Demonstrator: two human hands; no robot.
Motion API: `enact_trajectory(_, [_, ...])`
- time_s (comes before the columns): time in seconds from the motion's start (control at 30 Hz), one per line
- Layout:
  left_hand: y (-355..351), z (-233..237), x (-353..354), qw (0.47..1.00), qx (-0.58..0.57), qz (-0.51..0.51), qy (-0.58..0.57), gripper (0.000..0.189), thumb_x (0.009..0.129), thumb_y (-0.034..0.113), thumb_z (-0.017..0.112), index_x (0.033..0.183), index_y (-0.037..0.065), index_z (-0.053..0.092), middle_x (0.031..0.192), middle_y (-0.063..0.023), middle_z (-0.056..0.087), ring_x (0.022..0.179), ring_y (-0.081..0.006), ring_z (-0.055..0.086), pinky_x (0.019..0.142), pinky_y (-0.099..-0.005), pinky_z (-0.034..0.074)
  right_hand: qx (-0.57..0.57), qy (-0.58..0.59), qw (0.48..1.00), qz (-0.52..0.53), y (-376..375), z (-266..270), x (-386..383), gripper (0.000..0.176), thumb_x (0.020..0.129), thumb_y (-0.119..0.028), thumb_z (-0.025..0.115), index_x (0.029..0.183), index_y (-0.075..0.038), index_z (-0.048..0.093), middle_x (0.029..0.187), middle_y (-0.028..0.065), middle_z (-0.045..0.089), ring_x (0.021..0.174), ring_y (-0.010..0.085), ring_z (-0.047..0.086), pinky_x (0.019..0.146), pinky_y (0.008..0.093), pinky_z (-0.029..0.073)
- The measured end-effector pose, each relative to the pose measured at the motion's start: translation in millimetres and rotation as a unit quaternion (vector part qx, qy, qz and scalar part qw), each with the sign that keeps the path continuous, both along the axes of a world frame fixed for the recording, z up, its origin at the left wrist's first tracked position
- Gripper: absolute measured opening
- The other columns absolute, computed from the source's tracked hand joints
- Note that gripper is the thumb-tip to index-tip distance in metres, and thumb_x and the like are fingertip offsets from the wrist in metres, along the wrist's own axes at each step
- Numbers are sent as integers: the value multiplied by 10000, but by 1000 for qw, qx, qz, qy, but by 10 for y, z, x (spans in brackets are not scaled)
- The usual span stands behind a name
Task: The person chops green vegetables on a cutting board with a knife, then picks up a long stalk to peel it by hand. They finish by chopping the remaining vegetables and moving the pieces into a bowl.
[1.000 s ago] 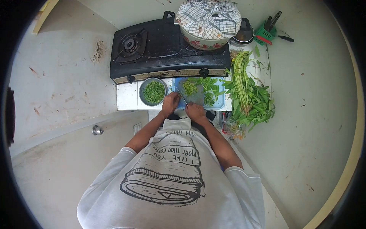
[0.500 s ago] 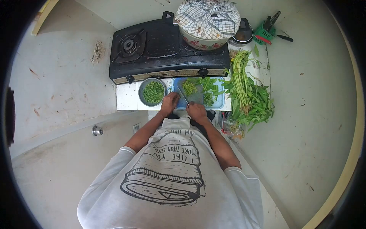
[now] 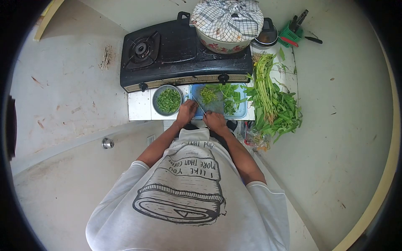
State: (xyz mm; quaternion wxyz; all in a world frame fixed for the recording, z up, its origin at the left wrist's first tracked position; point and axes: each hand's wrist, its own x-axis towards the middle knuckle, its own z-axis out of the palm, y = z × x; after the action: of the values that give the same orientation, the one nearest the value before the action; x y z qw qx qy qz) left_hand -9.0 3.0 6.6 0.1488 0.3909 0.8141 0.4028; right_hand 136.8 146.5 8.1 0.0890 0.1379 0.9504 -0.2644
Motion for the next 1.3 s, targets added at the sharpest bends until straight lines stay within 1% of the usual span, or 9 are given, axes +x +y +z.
enact_trajectory(0.1, [-38,72,18,999,-29,3,-27,127,864,14,652,990,4,651,935,-196,624,855,-423,640,737,-498,519,3,-10,1000,-1,5,4,9,377,1029,-360,545,951,-9,658,775,239,722,731,425,726,695,530,579])
enact_trajectory(0.23, [-26,57,12,999,-39,-12,4,111,875,23,649,985,9,652,931,-192,634,856,-423,643,755,-504,531,-7,-22,1000,-4,14,0,5,379,1026,-364,552,972,-3,654,787,237,726,736,417,729,697,526,578])
enact_trajectory(0.5, [-39,-9,-30,997,-54,-42,46,97,906,49,637,989,9,666,926,-194,663,859,-418,656,753,-502,546,5,-31,1000,-1,-21,-19,-57,381,1007,-345,560,925,17,648,783,245,723,731,418,730,699,525,580])
enact_trajectory(0.63, [-28,8,-21,998,-30,-41,37,94,911,44,629,985,5,673,927,-196,664,859,-420,655,756,-502,541,1,-15,1000,-17,-33,-83,-165,370,1006,-323,544,928,21,652,785,248,723,740,427,728,708,526,581])
enact_trajectory(0.73, [-20,28,-18,999,-34,-33,26,90,910,42,630,979,3,674,918,-197,662,861,-419,651,760,-500,533,18,-7,1000,2,-35,-88,-186,376,1011,-321,536,932,27,654,784,248,722,749,428,729,709,530,579])
enact_trajectory(1.0, [-19,38,-9,999,-14,-36,34,66,911,35,622,954,1,659,900,-195,654,873,-414,644,770,-492,525,-3,-36,999,-11,-29,36,-37,386,1029,-323,520,936,25,657,786,243,725,751,424,730,722,530,578])
enact_trajectory(1.1, [-10,48,2,999,-20,-35,30,64,909,27,620,956,4,657,913,-194,660,886,-414,648,780,-490,529,14,-20,1000,-20,-72,-19,-139,392,1030,-333,515,946,21,659,800,237,731,766,422,732,730,526,581])
enact_trajectory(1.2, [-19,27,-7,998,-33,-31,40,118,888,28,662,1000,0,686,969,-196,710,888,-406,685,788,-465,551,23,-17,999,-18,-76,-74,-223,407,1031,-347,507,958,21,663,822,240,735,786,422,734,739,522,584])
enact_trajectory(1.3, [-24,35,11,999,-22,-16,20,66,909,31,630,962,5,659,949,-197,685,915,-415,658,796,-491,534,9,-43,999,-23,-60,-43,-186,400,1024,-342,524,963,22,677,835,244,739,786,406,741,746,514,586])
